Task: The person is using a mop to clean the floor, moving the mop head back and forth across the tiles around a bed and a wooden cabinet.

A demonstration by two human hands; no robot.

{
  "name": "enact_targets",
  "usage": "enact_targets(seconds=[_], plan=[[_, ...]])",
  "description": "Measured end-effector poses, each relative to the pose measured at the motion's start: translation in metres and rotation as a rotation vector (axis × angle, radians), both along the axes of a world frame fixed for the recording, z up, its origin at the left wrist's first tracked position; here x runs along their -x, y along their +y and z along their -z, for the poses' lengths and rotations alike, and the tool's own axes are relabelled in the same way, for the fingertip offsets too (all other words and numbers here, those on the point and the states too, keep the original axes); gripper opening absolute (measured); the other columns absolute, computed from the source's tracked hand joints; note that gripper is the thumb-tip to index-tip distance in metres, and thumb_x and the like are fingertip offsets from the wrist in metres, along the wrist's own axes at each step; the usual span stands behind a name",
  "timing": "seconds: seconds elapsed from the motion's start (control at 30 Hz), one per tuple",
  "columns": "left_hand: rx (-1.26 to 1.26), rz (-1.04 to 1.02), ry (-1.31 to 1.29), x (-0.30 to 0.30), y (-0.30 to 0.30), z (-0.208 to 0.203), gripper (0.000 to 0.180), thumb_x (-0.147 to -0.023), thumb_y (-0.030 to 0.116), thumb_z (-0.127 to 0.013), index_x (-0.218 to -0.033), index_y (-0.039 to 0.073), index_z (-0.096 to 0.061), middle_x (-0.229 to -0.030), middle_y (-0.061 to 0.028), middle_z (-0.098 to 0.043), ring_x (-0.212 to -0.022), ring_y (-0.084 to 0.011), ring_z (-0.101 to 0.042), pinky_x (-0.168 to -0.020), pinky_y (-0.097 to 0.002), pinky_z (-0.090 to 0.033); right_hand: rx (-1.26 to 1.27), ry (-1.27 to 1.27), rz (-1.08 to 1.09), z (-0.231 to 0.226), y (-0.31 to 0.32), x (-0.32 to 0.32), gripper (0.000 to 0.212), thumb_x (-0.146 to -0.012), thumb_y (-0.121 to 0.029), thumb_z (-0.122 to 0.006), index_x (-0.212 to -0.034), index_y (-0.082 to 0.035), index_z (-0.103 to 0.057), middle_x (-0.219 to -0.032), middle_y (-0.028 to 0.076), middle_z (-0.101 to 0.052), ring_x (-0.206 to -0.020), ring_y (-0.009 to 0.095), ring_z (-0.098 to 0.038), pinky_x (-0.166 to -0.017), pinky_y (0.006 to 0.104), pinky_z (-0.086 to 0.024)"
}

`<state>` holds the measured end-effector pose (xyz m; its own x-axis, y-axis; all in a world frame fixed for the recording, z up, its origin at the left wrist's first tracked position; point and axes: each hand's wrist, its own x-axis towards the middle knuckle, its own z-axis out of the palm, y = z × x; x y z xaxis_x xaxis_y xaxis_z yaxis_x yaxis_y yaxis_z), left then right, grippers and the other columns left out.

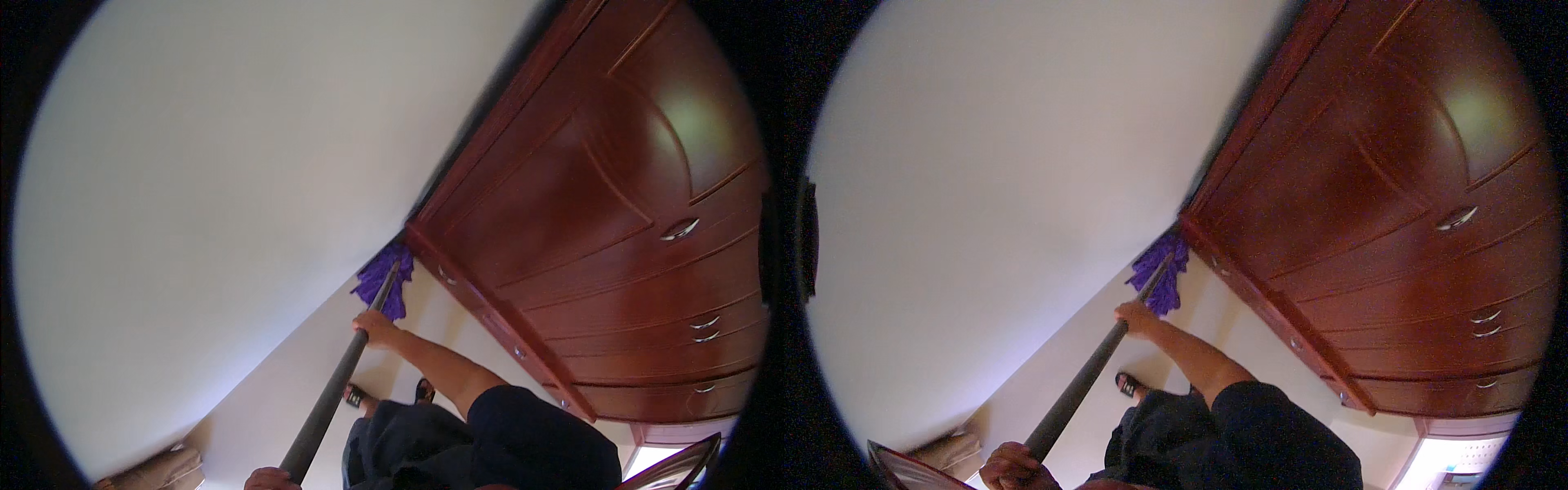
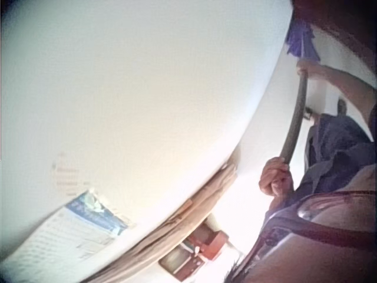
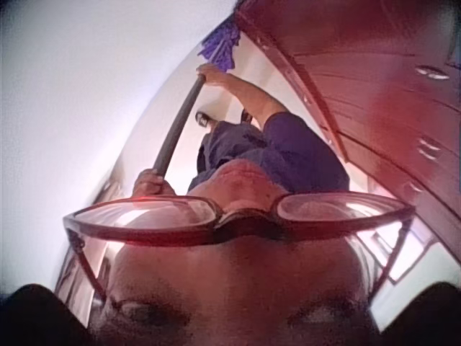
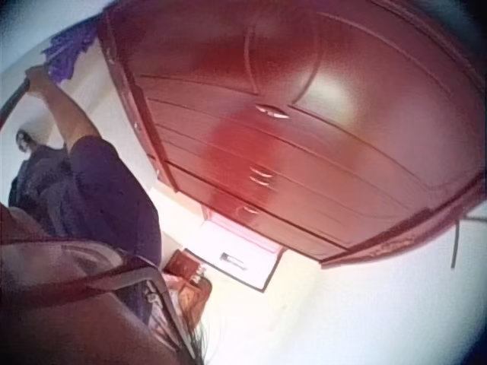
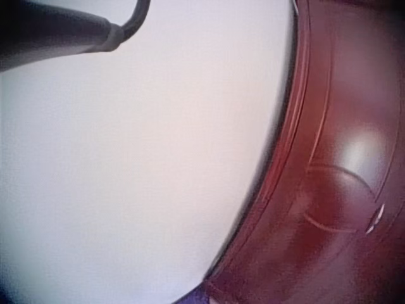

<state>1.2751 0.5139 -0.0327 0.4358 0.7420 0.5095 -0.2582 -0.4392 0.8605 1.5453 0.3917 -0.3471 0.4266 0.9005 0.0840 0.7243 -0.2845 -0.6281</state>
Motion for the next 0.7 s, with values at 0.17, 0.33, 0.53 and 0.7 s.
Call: enact_targets(seconds=[0.17, 0.33, 0.53, 0.7], plan=[[0.097, -0.010, -0.121, -0.026, 0.008, -0.020, 0.027, -0.093, 0.019, -0.036, -0.068, 0.009, -0.033, -0.050, -0.0023, -0.031, -0.043, -0.0138, -0.035, -0.046, -0.0295, -0.041, 0.356, -0.324, 0.199, -0.094, -0.004, 0.004, 0.023, -0.071, -0.011, -0.061, -0.093, -0.005, -0.055, -0.086, 0.013, -0.057, -0.092, 0.027, -0.055, -0.080, 0.0366, -0.043], [0.183, -0.057, -0.214, -0.033, 0.022, 0.006, 0.021, -0.090, 0.022, -0.046, -0.078, 0.005, -0.043, -0.052, -0.0020, -0.037, -0.046, -0.0117, -0.038, -0.046, -0.0257, -0.036, -0.330, 0.971, -0.002, -0.308, -0.002, 0.000, 0.041, -0.087, -0.024, -0.053, -0.118, 0.001, -0.048, -0.117, 0.015, -0.054, -0.115, 0.025, -0.047, -0.099, 0.0367, -0.033], [0.142, -0.061, -0.297, -0.049, 0.017, 0.002, 0.023, -0.089, 0.022, -0.050, -0.077, 0.003, -0.043, -0.052, -0.0037, -0.042, -0.045, -0.0109, -0.040, -0.045, -0.0258, -0.035, -0.689, 0.554, -0.441, -0.524, -0.026, 0.039, 0.042, -0.088, -0.033, -0.047, -0.116, -0.001, -0.051, -0.118, 0.016, -0.054, -0.114, 0.029, -0.048, -0.101, 0.0401, -0.030], [0.126, 0.013, -0.316, -0.055, 0.013, 0.002, 0.022, -0.090, 0.020, -0.052, -0.080, 0.002, -0.045, -0.054, -0.0059, -0.046, -0.044, -0.0110, -0.042, -0.038, -0.0231, -0.031, -0.795, 0.410, -0.452, -0.537, -0.045, 0.043, 0.038, -0.085, -0.029, -0.051, -0.112, -0.002, -0.053, -0.115, 0.015, -0.056, -0.112, 0.029, -0.049, -0.100, 0.0400, -0.032]])
